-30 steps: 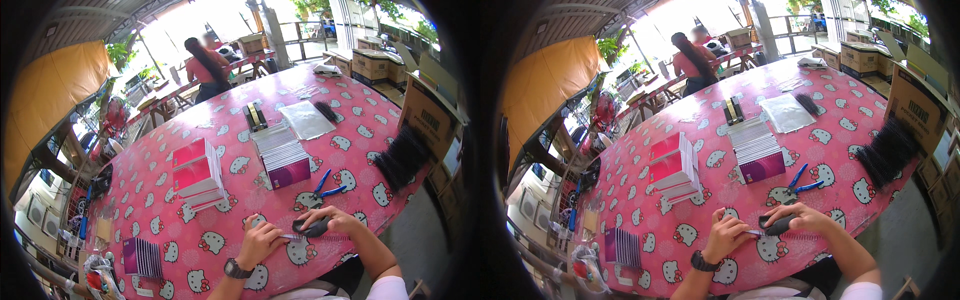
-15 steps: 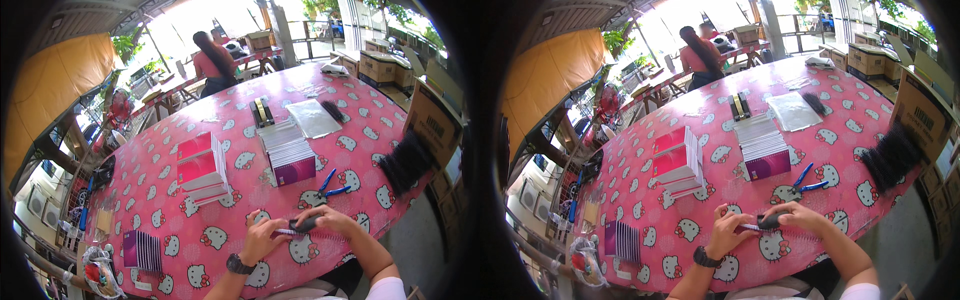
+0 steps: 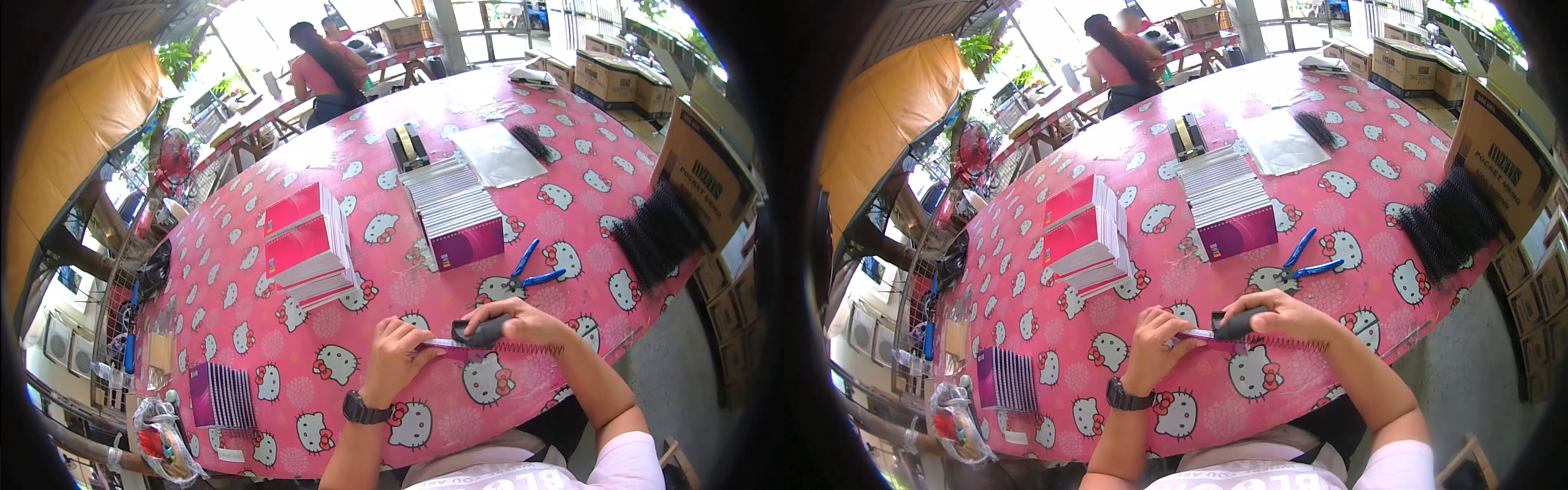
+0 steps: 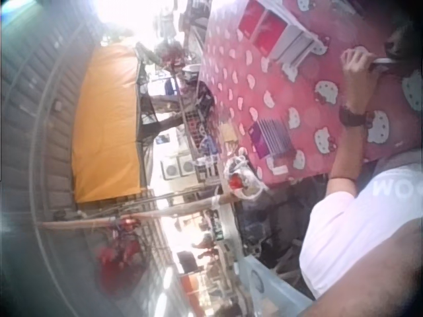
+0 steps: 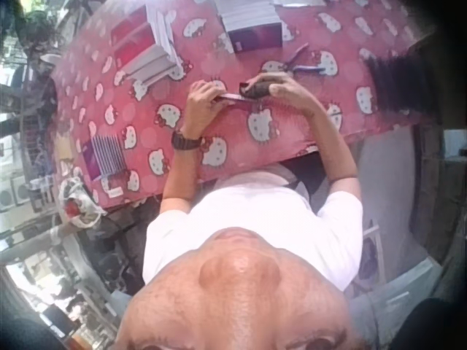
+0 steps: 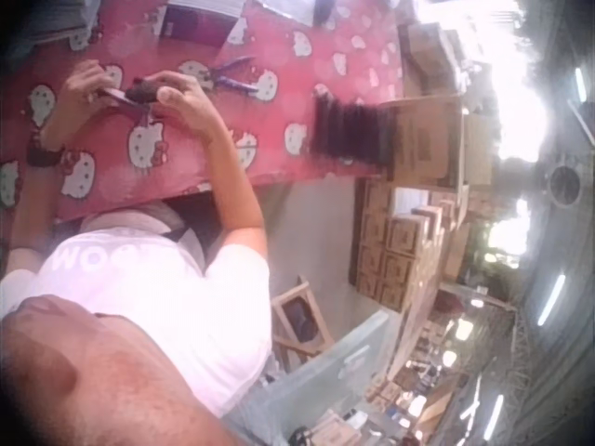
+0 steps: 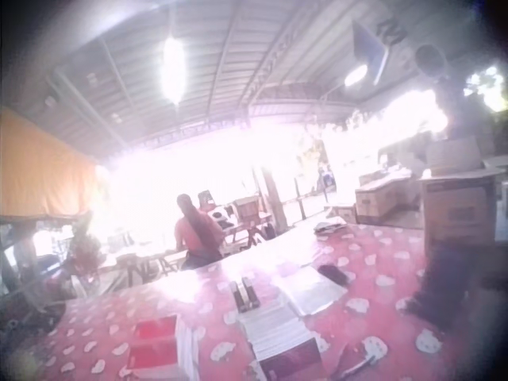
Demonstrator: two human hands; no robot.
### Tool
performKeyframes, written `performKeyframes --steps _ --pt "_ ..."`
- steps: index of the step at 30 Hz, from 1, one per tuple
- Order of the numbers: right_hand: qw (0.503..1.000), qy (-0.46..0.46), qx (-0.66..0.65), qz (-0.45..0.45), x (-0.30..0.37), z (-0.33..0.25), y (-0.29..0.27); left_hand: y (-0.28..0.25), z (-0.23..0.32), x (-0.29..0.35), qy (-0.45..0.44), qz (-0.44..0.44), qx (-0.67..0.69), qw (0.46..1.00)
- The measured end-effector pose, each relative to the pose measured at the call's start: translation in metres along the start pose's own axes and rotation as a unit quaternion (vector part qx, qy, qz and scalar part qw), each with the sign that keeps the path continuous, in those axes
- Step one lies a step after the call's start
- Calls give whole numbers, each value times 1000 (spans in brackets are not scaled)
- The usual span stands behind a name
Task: The person assembles spiral-bound notebooks by inserting black plastic coils into the punched holes of purple covers. They use pliers to secure the coils and place the finished notebooks into a stack on the table.
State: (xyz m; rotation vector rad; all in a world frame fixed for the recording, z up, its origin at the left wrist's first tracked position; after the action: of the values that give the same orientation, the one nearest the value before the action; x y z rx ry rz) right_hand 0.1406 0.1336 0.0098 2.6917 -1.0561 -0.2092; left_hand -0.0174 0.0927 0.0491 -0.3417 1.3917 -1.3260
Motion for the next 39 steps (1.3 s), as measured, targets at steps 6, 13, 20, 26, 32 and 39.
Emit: performKeyframes --steps 6,13,20,26,32,39 --pt "988 -70 -131 -46 -7 -18 16 -3 -1 3 -5 20 41 999" --pt "996 -47 0 72 -10 -4 -25 0 -2 -1 -12 18 42 999" --pt "782 -277 538 146 32 -96 32 3 -6 3 -20 16 42 999" --pt "688 -286 664 63 41 -65 75 4 -5 0 -13 9 33 999" --pt "661 -286 692 -47 34 -26 96 5 -9 2 -20 5 33 999" --pt "726 -232 648 4 20 -48 62 0 -12 -2 -27 31 15 999"
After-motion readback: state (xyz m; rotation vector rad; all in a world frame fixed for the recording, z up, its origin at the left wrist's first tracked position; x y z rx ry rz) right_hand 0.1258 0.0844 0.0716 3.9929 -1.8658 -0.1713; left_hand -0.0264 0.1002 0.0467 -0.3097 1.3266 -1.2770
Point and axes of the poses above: each hand's wrist, its own x-axis away from the middle knuckle, its own y-axis out of the palm, z = x × y, the point moved 9 cm from there along -x, towards the middle knuckle, and after that the axes turned 14 degrees about -x, right-handed, at the moved point
